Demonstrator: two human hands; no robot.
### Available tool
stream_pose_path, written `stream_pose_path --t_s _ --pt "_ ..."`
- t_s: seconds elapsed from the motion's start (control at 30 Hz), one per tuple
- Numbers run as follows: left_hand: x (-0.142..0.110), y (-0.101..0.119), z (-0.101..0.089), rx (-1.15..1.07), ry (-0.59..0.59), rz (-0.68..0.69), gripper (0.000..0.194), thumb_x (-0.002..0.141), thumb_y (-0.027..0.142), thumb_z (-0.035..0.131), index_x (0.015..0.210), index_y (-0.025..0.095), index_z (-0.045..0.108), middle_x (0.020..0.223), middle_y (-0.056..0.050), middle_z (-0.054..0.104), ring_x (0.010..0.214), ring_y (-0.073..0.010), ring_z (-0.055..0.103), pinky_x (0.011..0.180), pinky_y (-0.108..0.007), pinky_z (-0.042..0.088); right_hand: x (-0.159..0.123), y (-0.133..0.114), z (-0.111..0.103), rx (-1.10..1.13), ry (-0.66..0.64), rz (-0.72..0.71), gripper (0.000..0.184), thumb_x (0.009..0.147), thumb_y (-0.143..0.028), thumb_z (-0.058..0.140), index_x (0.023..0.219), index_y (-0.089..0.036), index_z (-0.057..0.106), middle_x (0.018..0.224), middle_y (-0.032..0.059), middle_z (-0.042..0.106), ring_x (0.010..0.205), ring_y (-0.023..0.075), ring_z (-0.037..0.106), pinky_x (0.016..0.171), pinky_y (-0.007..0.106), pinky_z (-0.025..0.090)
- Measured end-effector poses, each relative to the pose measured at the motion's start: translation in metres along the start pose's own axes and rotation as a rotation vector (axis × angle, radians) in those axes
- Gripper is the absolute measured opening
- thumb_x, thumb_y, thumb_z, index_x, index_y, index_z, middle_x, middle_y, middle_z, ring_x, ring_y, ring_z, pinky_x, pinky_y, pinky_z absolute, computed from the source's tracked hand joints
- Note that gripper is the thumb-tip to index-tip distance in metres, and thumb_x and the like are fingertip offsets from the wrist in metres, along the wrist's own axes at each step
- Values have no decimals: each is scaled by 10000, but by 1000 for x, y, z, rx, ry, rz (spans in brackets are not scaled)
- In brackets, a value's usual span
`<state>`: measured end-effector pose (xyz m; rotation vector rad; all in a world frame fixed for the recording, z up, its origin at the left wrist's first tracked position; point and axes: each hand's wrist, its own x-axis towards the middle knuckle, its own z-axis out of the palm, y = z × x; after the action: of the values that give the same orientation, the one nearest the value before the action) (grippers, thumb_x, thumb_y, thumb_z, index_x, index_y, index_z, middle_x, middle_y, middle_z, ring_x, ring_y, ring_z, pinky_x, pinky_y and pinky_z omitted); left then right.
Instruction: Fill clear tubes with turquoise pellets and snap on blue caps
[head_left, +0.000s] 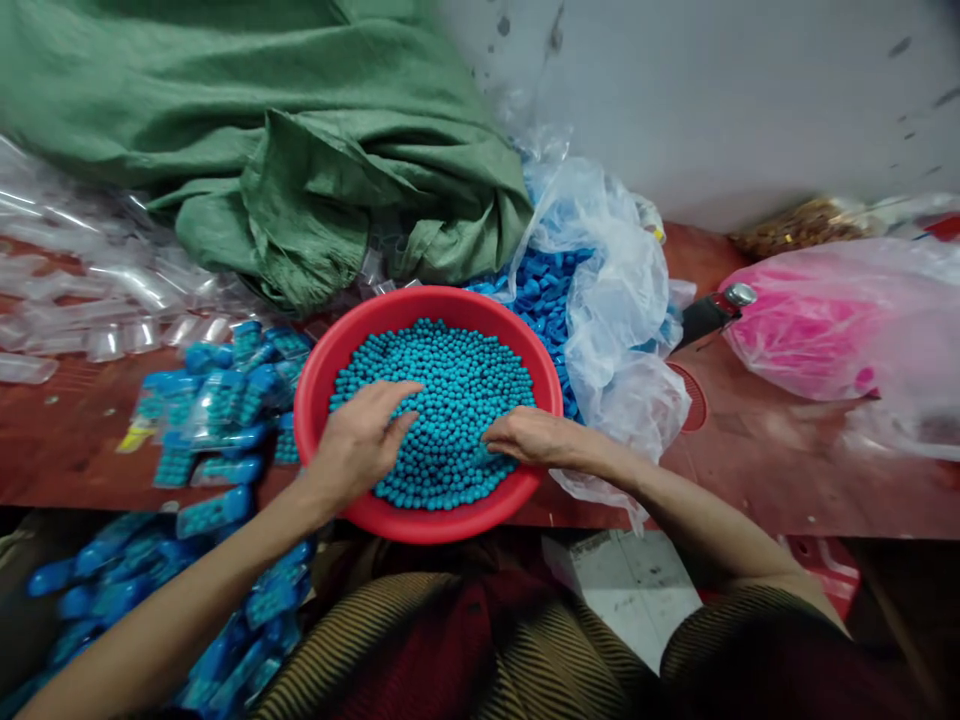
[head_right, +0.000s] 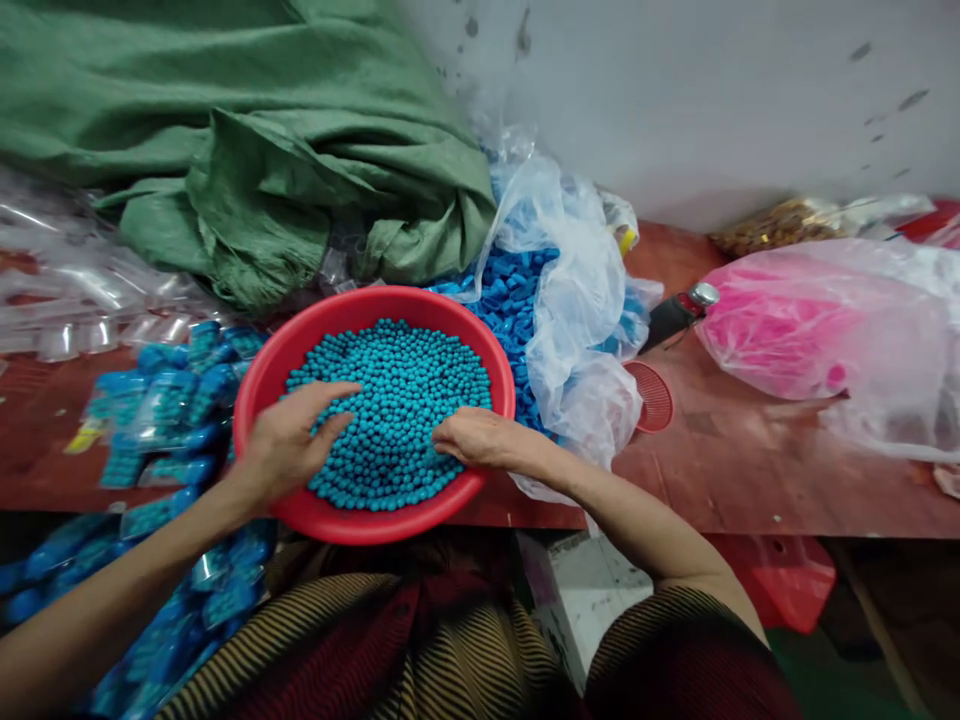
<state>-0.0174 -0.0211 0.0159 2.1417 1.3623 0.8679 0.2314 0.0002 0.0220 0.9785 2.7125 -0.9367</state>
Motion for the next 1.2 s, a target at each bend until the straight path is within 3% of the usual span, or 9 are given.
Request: stream_pose_path --t_s 0.07,0.17,0.3,0.43,0.6,0.7,0.8,1.0,1.2 --pt "4 3 19 -109 -201 -9 344 844 324 494 1154 192 563 1089 -88 654 982 -237 613 846 -381 485 4 -5 -4 29 92 24 266 836 -114 499 589 -144 592 525 -30 493 499 72 354 526 226 236" --pt "10 3 38 -192 -372 -55 423 821 306 507 1226 183 504 1166 -98 628 1019 -238 603 858 -368 479 16 -15 -13 126 237 85 274 837 -108 475 595 -130 601 495 -46 456 482 60 339 525 217 240" --pt "26 0 47 -243 -511 -162 329 804 253 454 1095 151 568 939 -66 675 878 -214 621 816 -352 483 33 -15 -26 290 339 131 217 857 -141 486 731 -112 660 588 -25 563 562 69 474 570 189 318" --pt "29 2 43 -246 -591 -225 426 788 230 448 1196 128 517 960 -74 665 850 -203 626 799 -341 484 24 -1 -30 245 423 190 179 864 -166 504 884 -117 676 825 38 672 758 120 581 713 224 404" --pt "22 17 40 -53 -600 -70 485 766 263 548 1238 169 493 1194 -109 602 1102 -257 551 944 -379 410 -15 12 -25 188 201 120 292 833 -313 595 1084 -168 636 1047 76 676 958 189 606 852 321 439" --pt "32 25 44 88 -588 -195 443 831 422 474 1174 145 517 1001 -119 665 938 -275 614 808 -373 449 -25 18 -31 161 299 210 274 876 -280 525 1101 -161 628 1043 68 679 946 177 614 834 300 447" --pt "43 26 53 196 -662 -318 427 841 505 409 992 151 594 814 -98 674 796 -269 631 681 -326 437 -22 20 -40 32 379 348 252 892 -251 488 1078 -167 636 1028 59 684 910 174 623 794 279 440" --pt "43 23 70 217 -716 -357 354 767 508 524 826 174 628 745 -69 663 751 -233 627 586 -258 400 8 1 -28 -215 -154 368 262 830 -338 595 974 -131 666 926 119 694 900 234 635 693 261 423" --pt "48 31 76 -105 -702 -708 187 810 326 462 804 163 554 539 17 520 409 -129 510 405 -221 357 28 6 -15 -71 -176 338 233 820 -316 582 918 -127 677 872 79 698 825 189 634 603 221 386"
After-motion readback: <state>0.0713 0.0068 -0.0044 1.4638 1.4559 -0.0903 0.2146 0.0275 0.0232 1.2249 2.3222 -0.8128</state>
